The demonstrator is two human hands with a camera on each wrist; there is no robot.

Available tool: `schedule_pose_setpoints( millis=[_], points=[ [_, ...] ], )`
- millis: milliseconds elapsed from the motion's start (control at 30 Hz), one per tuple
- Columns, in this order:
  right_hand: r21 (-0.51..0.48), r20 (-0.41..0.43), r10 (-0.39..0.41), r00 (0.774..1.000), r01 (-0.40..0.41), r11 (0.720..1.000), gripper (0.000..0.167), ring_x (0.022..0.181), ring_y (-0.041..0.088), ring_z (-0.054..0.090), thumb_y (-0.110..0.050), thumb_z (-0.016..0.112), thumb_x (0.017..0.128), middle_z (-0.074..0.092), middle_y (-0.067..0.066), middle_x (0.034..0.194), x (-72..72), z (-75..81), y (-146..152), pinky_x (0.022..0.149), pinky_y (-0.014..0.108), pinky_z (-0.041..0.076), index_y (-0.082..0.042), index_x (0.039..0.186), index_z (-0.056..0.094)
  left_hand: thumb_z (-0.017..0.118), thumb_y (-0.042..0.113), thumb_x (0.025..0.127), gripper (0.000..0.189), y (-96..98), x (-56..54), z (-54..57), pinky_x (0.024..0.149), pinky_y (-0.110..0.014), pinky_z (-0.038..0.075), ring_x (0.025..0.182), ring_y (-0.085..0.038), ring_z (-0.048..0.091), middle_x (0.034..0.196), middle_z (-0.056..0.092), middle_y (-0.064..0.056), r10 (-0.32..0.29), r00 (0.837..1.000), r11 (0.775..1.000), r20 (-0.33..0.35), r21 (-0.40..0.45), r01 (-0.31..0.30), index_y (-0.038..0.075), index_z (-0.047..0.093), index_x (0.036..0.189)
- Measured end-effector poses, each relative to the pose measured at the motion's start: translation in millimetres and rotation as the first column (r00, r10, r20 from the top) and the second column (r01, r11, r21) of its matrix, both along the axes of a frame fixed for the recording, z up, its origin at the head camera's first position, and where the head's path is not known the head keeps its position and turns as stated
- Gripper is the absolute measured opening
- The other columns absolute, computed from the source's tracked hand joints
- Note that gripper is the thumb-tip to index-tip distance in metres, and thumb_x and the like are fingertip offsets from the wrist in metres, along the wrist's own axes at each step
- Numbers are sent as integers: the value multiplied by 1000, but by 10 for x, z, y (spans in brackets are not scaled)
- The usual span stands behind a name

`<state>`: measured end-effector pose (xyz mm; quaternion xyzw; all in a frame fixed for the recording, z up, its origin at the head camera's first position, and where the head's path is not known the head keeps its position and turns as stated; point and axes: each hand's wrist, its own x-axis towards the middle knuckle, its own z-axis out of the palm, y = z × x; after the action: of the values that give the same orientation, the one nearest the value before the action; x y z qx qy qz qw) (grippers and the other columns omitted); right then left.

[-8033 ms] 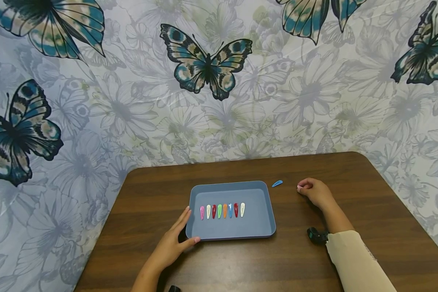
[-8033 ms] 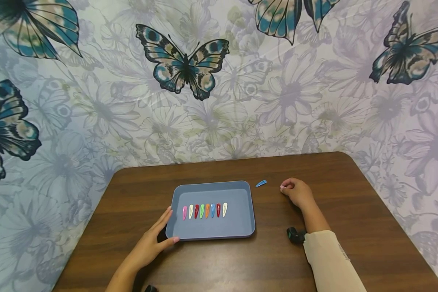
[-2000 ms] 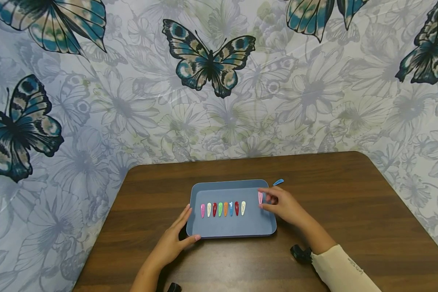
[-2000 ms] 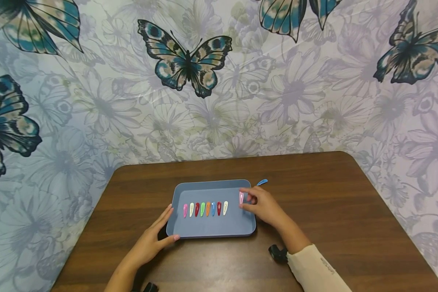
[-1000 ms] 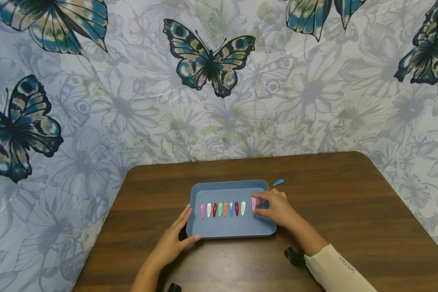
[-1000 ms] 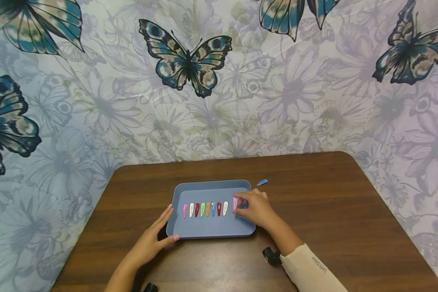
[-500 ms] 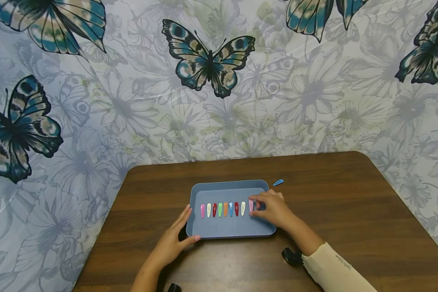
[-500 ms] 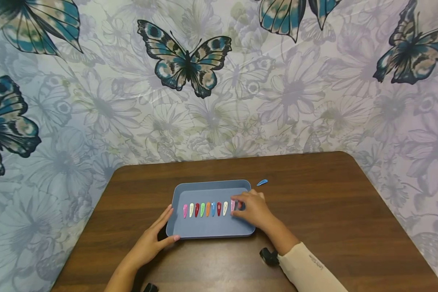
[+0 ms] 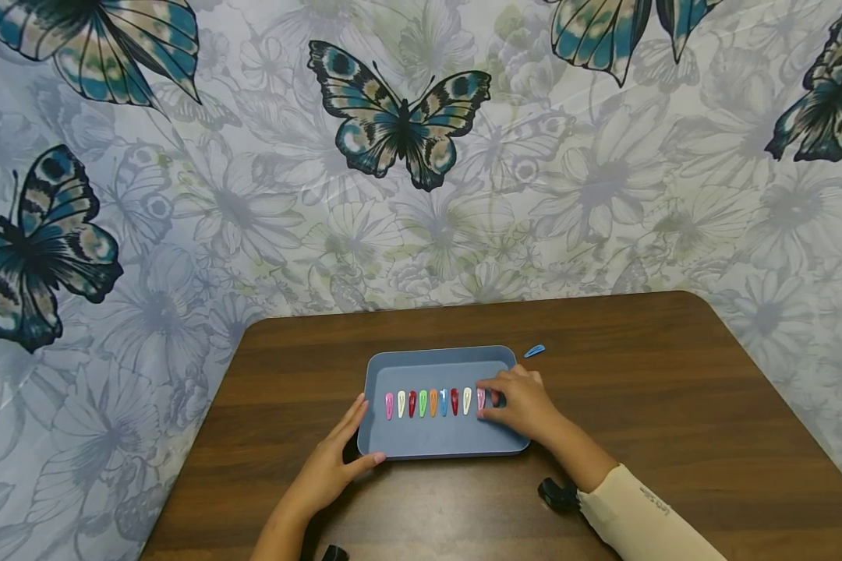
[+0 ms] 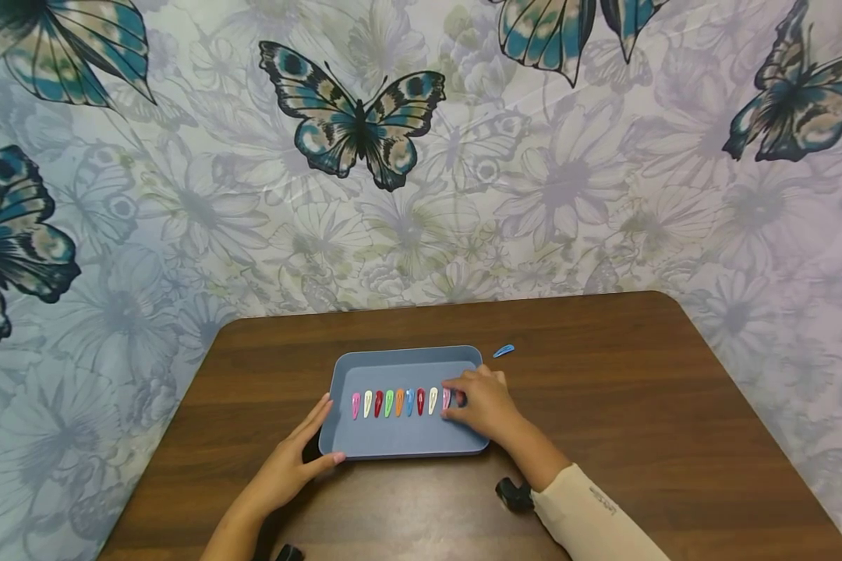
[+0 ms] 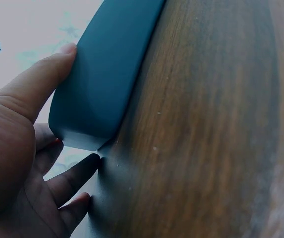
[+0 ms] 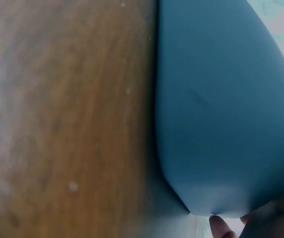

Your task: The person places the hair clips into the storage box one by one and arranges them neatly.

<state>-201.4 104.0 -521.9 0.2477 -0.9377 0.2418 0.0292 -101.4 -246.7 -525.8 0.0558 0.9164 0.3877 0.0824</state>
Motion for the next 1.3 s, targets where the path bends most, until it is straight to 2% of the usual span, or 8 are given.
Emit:
schedule_pose_setpoints(
  millis=[300, 800, 1300],
  points=[
    [41, 22, -17, 1000, 16, 999, 51, 81, 11, 39, -42, 87, 77, 48, -10, 70, 27, 19, -26, 77, 36, 24, -19, 121, 75, 73, 59, 85, 96, -10, 2, -5, 120, -67, 24, 157, -28, 20, 170, 10, 18, -1, 1000, 1000, -3, 0, 1, 35, 21, 162],
    [63, -16, -6, 1000, 7, 998, 52, 78, 11, 37, -43, 86, 78, 44, -10, 69, 28, -76, 20, 74, 35, 24, -20, 124, 74, 72, 59, 85, 96, 70, 61, -128, 119, -67, 25, 156, -30, 22, 171, 10, 16, 11, 999, 1000, -46, 3, -11, 34, 21, 162],
    [55, 16, -18, 1000, 17, 998, 53, 78, 11, 37, -41, 86, 79, 50, -7, 71, 37, -81, 0, 74, 34, 24, -20, 125, 73, 73, 59, 85, 97, 62, 53, -142, 119, -67, 25, 156, -30, 21, 171, 11, 13, 14, 999, 1000, -46, 7, -14, 34, 21, 162]
  ],
)
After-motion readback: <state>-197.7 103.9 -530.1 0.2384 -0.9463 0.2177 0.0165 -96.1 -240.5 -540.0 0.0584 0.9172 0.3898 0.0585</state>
